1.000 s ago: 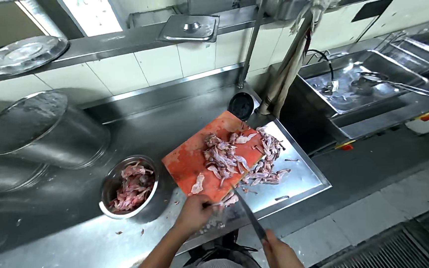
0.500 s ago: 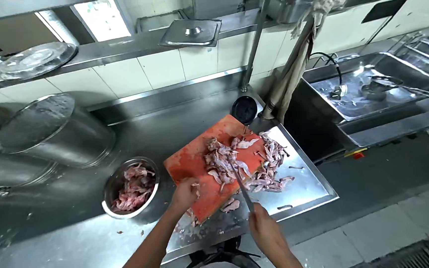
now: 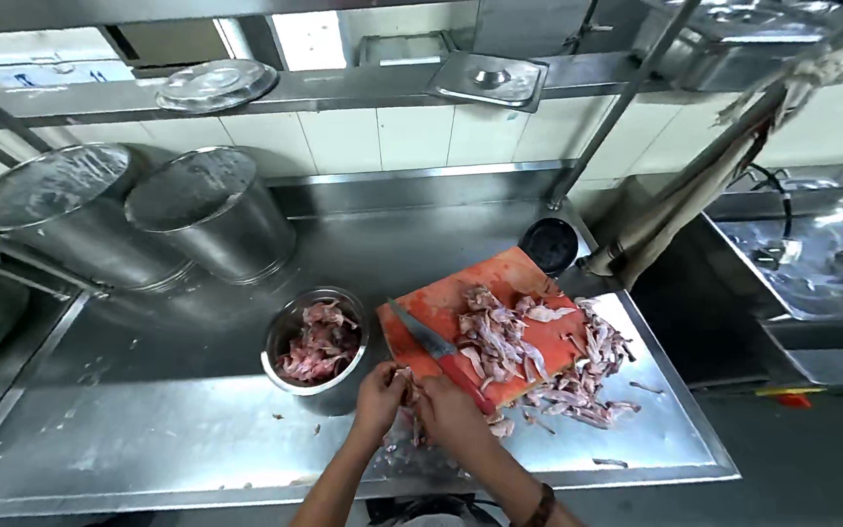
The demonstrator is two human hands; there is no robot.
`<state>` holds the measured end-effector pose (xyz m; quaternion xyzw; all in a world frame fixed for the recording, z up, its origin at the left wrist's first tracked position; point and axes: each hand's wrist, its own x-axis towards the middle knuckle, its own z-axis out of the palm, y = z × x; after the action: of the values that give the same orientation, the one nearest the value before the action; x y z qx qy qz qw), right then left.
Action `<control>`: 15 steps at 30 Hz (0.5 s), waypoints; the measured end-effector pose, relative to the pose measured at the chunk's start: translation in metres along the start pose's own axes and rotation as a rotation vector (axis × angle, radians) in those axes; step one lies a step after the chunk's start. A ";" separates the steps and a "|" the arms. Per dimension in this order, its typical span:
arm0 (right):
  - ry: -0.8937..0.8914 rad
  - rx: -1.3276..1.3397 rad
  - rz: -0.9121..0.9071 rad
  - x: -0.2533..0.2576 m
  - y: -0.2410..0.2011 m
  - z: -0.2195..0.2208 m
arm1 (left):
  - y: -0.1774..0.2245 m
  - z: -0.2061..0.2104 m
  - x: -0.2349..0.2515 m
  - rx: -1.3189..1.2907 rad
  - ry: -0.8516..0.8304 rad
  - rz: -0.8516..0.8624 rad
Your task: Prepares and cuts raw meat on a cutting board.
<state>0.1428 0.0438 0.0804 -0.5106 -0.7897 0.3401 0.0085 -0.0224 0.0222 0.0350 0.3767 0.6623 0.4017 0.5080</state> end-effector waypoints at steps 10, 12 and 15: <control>-0.121 -0.188 0.158 -0.012 -0.015 -0.020 | 0.011 0.008 0.002 0.856 -0.367 0.520; -0.141 -0.226 0.134 -0.018 -0.023 -0.024 | 0.011 0.014 0.006 0.980 -0.413 0.503; -0.140 -0.239 0.124 -0.029 -0.032 -0.023 | 0.006 0.017 0.009 1.056 -0.445 0.616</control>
<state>0.1392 0.0242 0.1250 -0.5309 -0.7901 0.2784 -0.1283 -0.0071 0.0352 0.0341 0.8225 0.5114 0.0619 0.2411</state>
